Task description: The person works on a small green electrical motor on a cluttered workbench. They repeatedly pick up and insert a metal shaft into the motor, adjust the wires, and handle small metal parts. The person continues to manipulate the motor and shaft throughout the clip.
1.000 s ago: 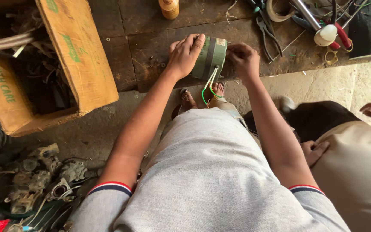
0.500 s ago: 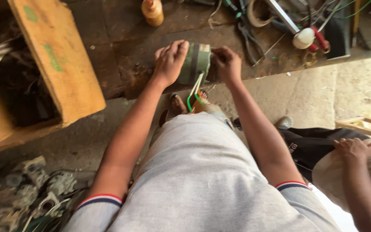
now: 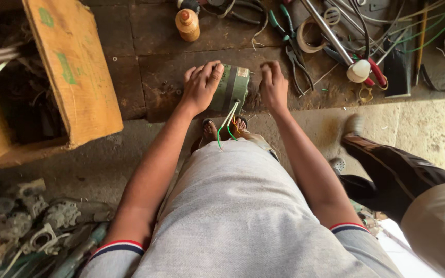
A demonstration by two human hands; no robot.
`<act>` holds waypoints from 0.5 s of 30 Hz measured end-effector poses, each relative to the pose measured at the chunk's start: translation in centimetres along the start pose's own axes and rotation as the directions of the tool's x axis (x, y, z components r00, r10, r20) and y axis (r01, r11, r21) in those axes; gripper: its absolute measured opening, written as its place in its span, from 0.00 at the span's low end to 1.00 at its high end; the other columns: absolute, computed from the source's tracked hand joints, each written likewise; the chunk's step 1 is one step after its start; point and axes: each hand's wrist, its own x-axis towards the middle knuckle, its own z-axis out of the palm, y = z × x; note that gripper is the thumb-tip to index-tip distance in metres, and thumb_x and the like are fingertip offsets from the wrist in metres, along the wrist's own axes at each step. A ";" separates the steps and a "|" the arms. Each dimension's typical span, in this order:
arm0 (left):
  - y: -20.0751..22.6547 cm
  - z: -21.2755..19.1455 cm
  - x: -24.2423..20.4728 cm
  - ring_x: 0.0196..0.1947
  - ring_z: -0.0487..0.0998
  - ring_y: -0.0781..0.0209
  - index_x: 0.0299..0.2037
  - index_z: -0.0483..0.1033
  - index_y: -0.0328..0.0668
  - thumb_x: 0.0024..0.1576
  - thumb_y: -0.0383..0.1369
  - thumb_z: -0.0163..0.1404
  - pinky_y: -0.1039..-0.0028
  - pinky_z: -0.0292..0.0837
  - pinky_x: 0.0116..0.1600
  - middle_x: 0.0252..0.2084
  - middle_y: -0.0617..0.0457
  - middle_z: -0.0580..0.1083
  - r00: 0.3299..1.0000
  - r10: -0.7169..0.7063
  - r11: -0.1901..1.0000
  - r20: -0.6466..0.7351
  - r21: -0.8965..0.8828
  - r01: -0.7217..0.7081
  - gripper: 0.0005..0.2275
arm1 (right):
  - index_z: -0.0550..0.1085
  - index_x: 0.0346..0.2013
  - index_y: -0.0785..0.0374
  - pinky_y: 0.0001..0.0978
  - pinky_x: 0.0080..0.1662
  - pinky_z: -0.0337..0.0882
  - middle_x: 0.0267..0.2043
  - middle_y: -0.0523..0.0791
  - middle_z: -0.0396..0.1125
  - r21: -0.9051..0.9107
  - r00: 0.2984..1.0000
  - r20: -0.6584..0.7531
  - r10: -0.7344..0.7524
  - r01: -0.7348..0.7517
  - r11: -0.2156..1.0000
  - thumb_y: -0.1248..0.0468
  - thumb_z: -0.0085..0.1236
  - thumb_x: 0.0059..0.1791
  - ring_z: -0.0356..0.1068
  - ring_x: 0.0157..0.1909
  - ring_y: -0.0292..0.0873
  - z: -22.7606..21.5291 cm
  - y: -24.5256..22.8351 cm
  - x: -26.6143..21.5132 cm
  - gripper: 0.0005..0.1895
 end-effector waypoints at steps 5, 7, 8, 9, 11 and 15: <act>-0.1 0.2 -0.3 0.62 0.72 0.51 0.59 0.73 0.46 0.68 0.54 0.30 0.55 0.47 0.70 0.56 0.49 0.77 0.999 0.014 0.999 -0.052 0.039 -0.012 0.26 | 0.77 0.53 0.59 0.44 0.43 0.74 0.38 0.54 0.75 -0.204 0.947 0.183 -0.265 0.300 0.932 0.64 0.53 0.54 0.75 0.37 0.47 -0.5 1.3 -0.9 0.13; -0.1 0.3 -0.2 0.62 0.72 0.49 0.59 0.73 0.45 0.69 0.53 0.31 0.55 0.47 0.69 0.57 0.48 0.76 0.996 0.039 0.998 -0.083 0.044 -0.035 0.25 | 0.74 0.57 0.55 0.46 0.40 0.72 0.32 0.55 0.73 -0.157 0.999 0.034 -0.028 0.033 0.987 0.66 0.49 0.53 0.73 0.33 0.51 -0.7 0.8 -0.8 0.18; -0.1 0.4 -0.5 0.61 0.72 0.50 0.59 0.73 0.45 0.69 0.53 0.30 0.55 0.48 0.70 0.56 0.49 0.77 0.997 0.016 0.999 -0.072 0.041 -0.013 0.25 | 0.74 0.55 0.56 0.44 0.41 0.73 0.33 0.54 0.74 -0.177 0.990 0.114 -0.088 0.108 0.978 0.66 0.50 0.52 0.75 0.34 0.50 -0.7 0.7 -1.1 0.17; -0.2 0.6 -0.9 0.60 0.73 0.50 0.58 0.73 0.46 0.68 0.52 0.30 0.56 0.49 0.71 0.55 0.50 0.77 0.998 -0.006 0.999 -0.061 0.038 0.008 0.25 | 0.74 0.54 0.57 0.41 0.42 0.74 0.35 0.52 0.75 -0.190 0.970 0.195 -0.146 0.183 0.964 0.66 0.50 0.51 0.76 0.36 0.49 -0.8 0.6 -1.3 0.16; -0.1 0.4 -0.6 0.60 0.74 0.50 0.57 0.74 0.46 0.69 0.52 0.30 0.56 0.50 0.71 0.55 0.50 0.78 0.998 0.008 0.999 -0.065 0.043 -0.005 0.24 | 0.74 0.51 0.59 0.39 0.43 0.75 0.38 0.51 0.76 -0.175 0.932 0.210 -0.295 0.332 0.927 0.66 0.53 0.51 0.79 0.39 0.49 -0.9 -0.1 -1.2 0.14; -0.5 0.7 0.1 0.60 0.74 0.50 0.57 0.73 0.45 0.69 0.51 0.30 0.56 0.50 0.69 0.55 0.50 0.77 0.993 0.068 0.996 -0.094 0.063 -0.062 0.24 | 0.72 0.53 0.61 0.40 0.40 0.74 0.36 0.53 0.75 -0.175 0.912 0.171 -0.373 0.401 0.899 0.67 0.54 0.51 0.77 0.36 0.52 -1.1 -0.6 -1.0 0.15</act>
